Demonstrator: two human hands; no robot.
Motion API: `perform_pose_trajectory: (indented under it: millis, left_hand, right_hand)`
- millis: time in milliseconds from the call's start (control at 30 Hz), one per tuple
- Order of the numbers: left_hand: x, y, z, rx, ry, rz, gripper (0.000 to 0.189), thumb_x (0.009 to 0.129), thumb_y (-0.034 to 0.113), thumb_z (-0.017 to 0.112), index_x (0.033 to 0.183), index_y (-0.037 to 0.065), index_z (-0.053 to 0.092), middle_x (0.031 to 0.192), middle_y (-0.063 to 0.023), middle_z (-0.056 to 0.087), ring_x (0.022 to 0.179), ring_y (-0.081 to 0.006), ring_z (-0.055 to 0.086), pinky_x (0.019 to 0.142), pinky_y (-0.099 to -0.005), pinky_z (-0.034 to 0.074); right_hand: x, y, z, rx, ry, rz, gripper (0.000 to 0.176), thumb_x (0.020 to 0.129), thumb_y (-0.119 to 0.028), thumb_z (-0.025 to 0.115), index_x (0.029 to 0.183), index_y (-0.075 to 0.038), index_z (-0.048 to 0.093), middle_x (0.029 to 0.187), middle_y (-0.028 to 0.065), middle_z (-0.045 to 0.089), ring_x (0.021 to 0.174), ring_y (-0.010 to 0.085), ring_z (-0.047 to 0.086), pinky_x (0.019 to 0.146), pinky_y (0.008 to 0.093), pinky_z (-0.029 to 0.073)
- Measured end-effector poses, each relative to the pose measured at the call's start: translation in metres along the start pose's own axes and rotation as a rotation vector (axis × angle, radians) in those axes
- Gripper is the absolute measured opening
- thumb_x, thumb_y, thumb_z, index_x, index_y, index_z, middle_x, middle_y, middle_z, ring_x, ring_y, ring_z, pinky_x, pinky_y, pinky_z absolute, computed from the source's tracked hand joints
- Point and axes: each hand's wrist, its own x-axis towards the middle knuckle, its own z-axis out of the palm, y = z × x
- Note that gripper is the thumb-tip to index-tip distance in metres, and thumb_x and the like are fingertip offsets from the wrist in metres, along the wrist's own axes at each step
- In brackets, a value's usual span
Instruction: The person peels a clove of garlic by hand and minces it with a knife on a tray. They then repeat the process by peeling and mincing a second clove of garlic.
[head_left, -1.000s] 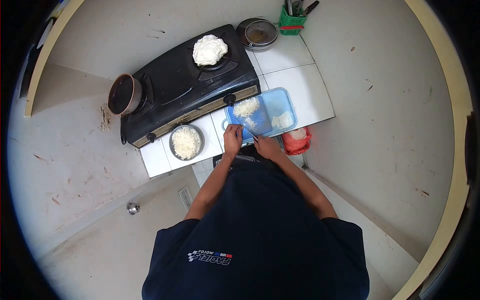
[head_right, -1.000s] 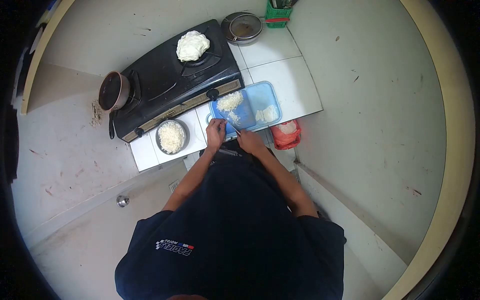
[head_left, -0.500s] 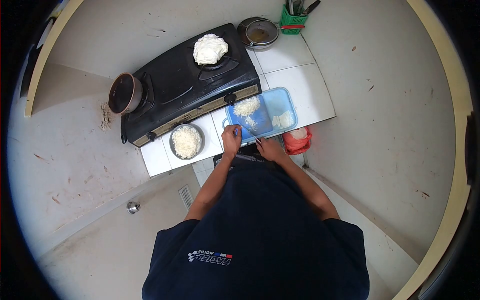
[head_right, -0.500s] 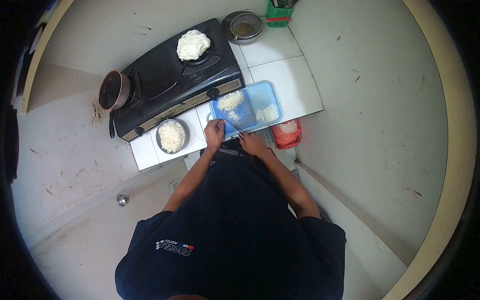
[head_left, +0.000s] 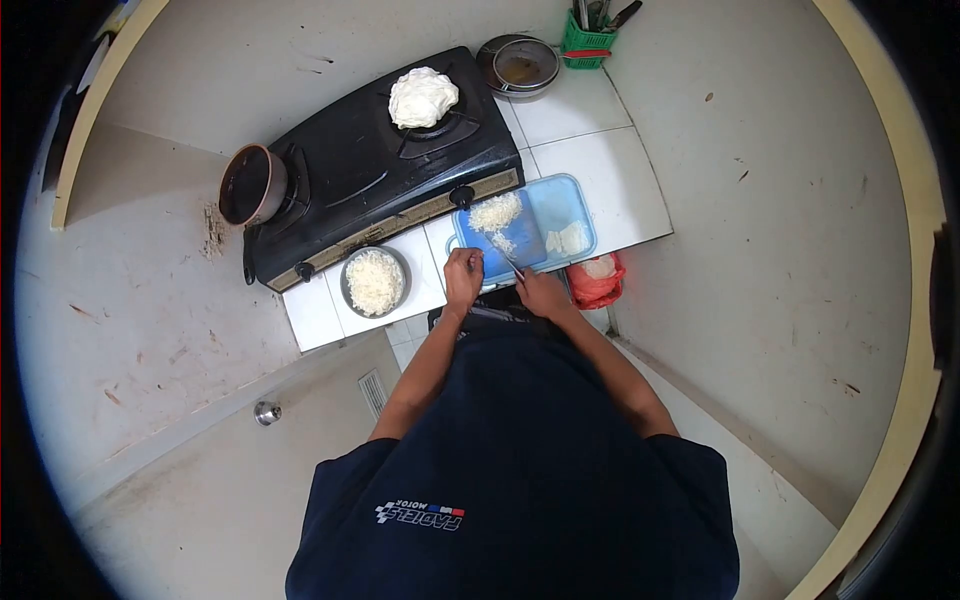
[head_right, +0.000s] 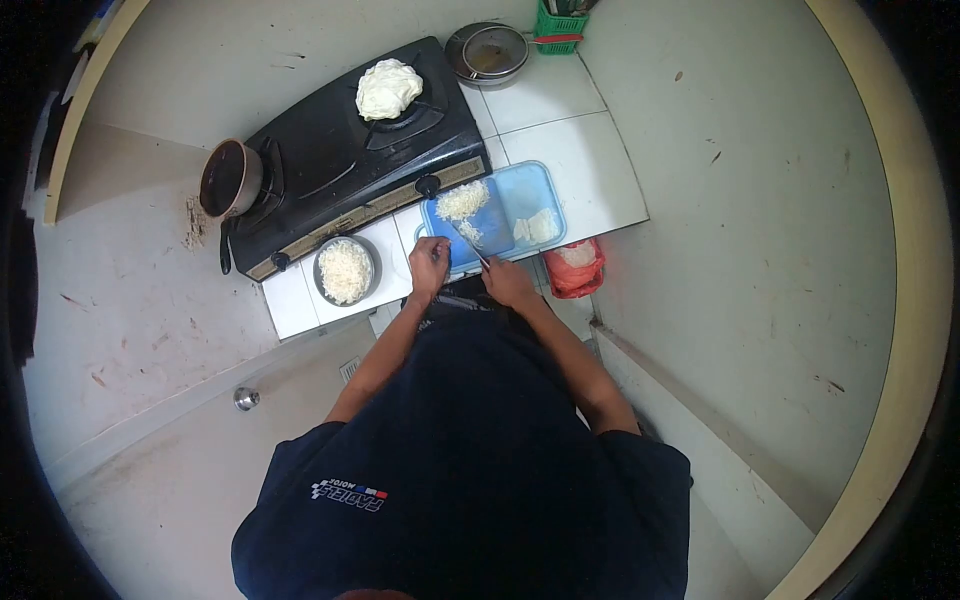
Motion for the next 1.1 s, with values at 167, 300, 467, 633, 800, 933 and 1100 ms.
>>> perform_pose_trajectory:
  millis: [167, 300, 467, 633, 800, 933, 1100]
  left_hand:
    - [0.001, -0.004, -0.001, -0.021, -0.008, -0.001, 0.008, 0.089, 0.000, 0.069, 0.093, -0.004, 0.074, 0.089, -0.0181, 0.067, 0.074, -0.0282, 0.068, 0.071, -0.0375, 0.055]
    - [0.002, -0.003, -0.001, -0.039, 0.002, 0.002, 0.007, 0.089, 0.001, 0.069, 0.092, -0.004, 0.074, 0.088, -0.0183, 0.067, 0.073, -0.0288, 0.068, 0.070, -0.0380, 0.054]
    - [0.004, 0.000, -0.005, 0.021, -0.036, -0.004, 0.008, 0.089, 0.001, 0.069, 0.092, -0.005, 0.073, 0.088, -0.0184, 0.067, 0.074, -0.0302, 0.068, 0.072, -0.0391, 0.054]
    - [0.001, -0.006, -0.001, 0.042, -0.032, 0.028, 0.009, 0.090, -0.001, 0.067, 0.095, -0.005, 0.073, 0.090, -0.0187, 0.066, 0.076, -0.0321, 0.067, 0.073, -0.0403, 0.054]
    - [-0.002, -0.007, -0.004, 0.023, -0.034, 0.091, 0.011, 0.089, -0.003, 0.064, 0.097, -0.004, 0.072, 0.090, -0.0187, 0.065, 0.078, -0.0325, 0.067, 0.074, -0.0410, 0.053]
    - [-0.002, -0.004, -0.004, -0.012, -0.032, 0.061, 0.011, 0.089, -0.002, 0.065, 0.096, -0.005, 0.072, 0.089, -0.0183, 0.065, 0.078, -0.0322, 0.067, 0.074, -0.0404, 0.053]
    - [-0.001, -0.004, -0.006, 0.004, -0.033, 0.030, 0.011, 0.089, -0.002, 0.065, 0.095, -0.004, 0.074, 0.088, -0.0178, 0.065, 0.076, -0.0304, 0.066, 0.073, -0.0392, 0.054]
  right_hand:
    - [-0.002, -0.002, 0.007, 0.007, -0.026, -0.061, 0.038, 0.099, -0.036, 0.056, 0.106, 0.001, 0.062, 0.086, 0.0276, 0.070, 0.083, 0.0471, 0.070, 0.076, 0.0585, 0.055]
    - [-0.002, 0.002, 0.015, 0.021, 0.004, -0.101, 0.038, 0.099, -0.036, 0.056, 0.106, 0.000, 0.063, 0.086, 0.0272, 0.070, 0.082, 0.0471, 0.070, 0.075, 0.0586, 0.055]
    - [0.001, -0.002, 0.015, 0.002, -0.036, -0.091, 0.037, 0.099, -0.035, 0.056, 0.103, 0.001, 0.063, 0.086, 0.0268, 0.070, 0.082, 0.0469, 0.070, 0.076, 0.0582, 0.056]
    - [0.010, -0.006, 0.017, -0.012, -0.021, -0.098, 0.038, 0.099, -0.034, 0.055, 0.103, 0.003, 0.063, 0.086, 0.0267, 0.070, 0.083, 0.0460, 0.070, 0.077, 0.0577, 0.056]
    - [-0.004, -0.008, 0.000, -0.035, -0.023, -0.095, 0.037, 0.099, -0.033, 0.056, 0.105, 0.003, 0.061, 0.087, 0.0268, 0.070, 0.084, 0.0460, 0.070, 0.078, 0.0576, 0.056]
    - [-0.007, -0.001, 0.004, -0.023, 0.004, -0.049, 0.037, 0.098, -0.034, 0.057, 0.106, 0.002, 0.061, 0.087, 0.0274, 0.070, 0.083, 0.0472, 0.070, 0.077, 0.0584, 0.056]
    - [-0.002, 0.002, 0.015, 0.036, -0.001, -0.111, 0.038, 0.098, -0.035, 0.057, 0.108, 0.001, 0.062, 0.086, 0.0290, 0.069, 0.081, 0.0488, 0.069, 0.075, 0.0599, 0.055]
